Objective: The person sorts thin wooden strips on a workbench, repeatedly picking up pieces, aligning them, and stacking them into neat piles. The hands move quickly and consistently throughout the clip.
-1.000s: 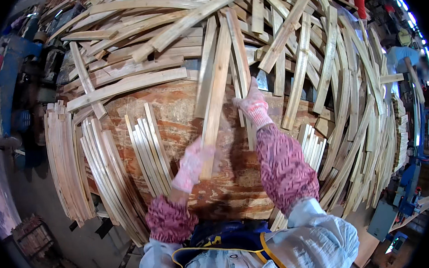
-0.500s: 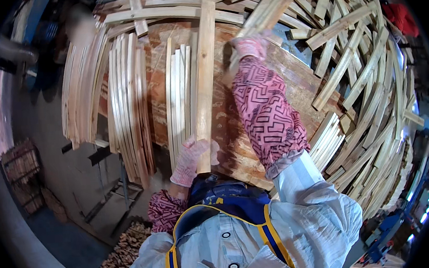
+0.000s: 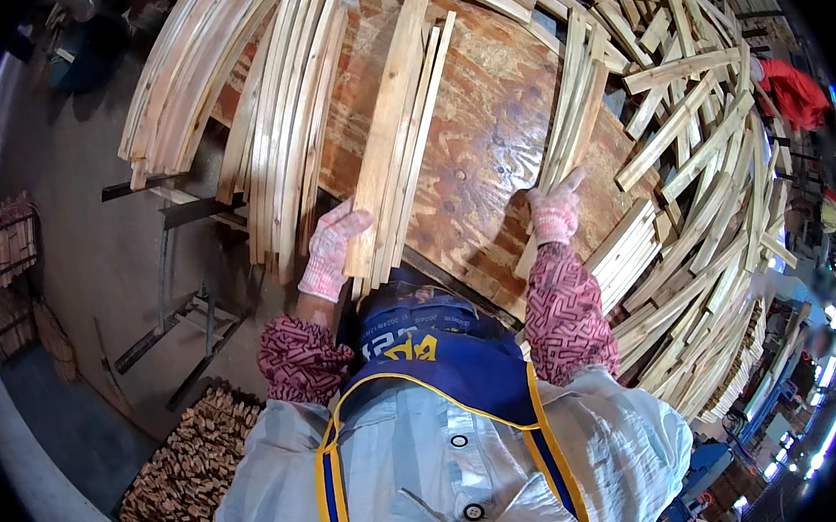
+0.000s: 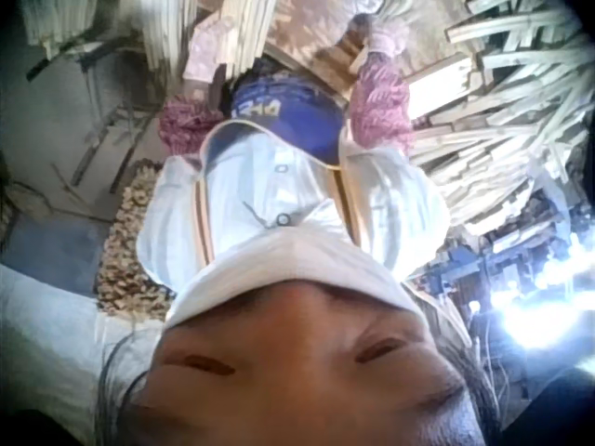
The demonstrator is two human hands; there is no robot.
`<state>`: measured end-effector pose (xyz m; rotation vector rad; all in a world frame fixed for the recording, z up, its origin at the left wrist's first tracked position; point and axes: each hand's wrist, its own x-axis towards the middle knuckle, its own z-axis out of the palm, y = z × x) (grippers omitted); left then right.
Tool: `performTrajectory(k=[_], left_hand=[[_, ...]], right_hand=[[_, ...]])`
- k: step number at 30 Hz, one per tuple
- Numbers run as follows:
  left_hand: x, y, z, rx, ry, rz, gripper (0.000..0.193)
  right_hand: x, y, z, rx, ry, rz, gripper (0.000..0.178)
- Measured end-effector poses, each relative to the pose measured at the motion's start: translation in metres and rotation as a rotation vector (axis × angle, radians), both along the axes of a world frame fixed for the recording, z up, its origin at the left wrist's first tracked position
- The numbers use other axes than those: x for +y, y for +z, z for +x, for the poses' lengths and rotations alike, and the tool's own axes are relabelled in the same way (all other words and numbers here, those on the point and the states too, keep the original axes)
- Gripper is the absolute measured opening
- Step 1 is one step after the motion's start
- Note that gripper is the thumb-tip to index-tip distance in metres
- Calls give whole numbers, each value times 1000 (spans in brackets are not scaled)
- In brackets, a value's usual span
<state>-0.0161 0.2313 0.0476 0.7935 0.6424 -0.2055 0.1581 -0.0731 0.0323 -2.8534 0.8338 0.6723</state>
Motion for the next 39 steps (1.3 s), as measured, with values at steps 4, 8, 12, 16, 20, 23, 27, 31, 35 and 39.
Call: performTrajectory(k=[4, 8, 12, 16, 20, 23, 27, 31, 35, 39], left_hand=[[-2, -1, 5, 17, -25, 59, 45], [13, -52, -6, -151, -5, 591, 55], [15, -83, 1, -42, 1, 253, 51], [-6, -74, 11, -62, 24, 309, 51], [11, -88, -20, -72, -40, 756, 53], [12, -67, -26, 172, -344, 1386, 60], [11, -20, -1, 431, -784, 1655, 81], [17, 2, 43, 670, -1140, 1584, 73], [50, -66, 64, 925, -1085, 1408, 58], [39, -30, 82, 791, -1204, 1445, 41]], right_hand=[[-21, -18, -17, -144, 84, 114, 110], [8, 41, -42, -271, -311, 1091, 92], [23, -5, -120, -241, -18, 1162, 74], [51, -42, -139, -29, -137, 1488, 80], [84, -7, -112, 91, -60, 1341, 86], [71, -40, -105, -12, 145, 1115, 89], [62, -61, -96, -59, 312, 866, 90], [73, -36, -57, 330, 262, 708, 88], [92, -32, -35, 134, 443, 585, 83], [124, 10, -31, 115, 458, 338, 102]])
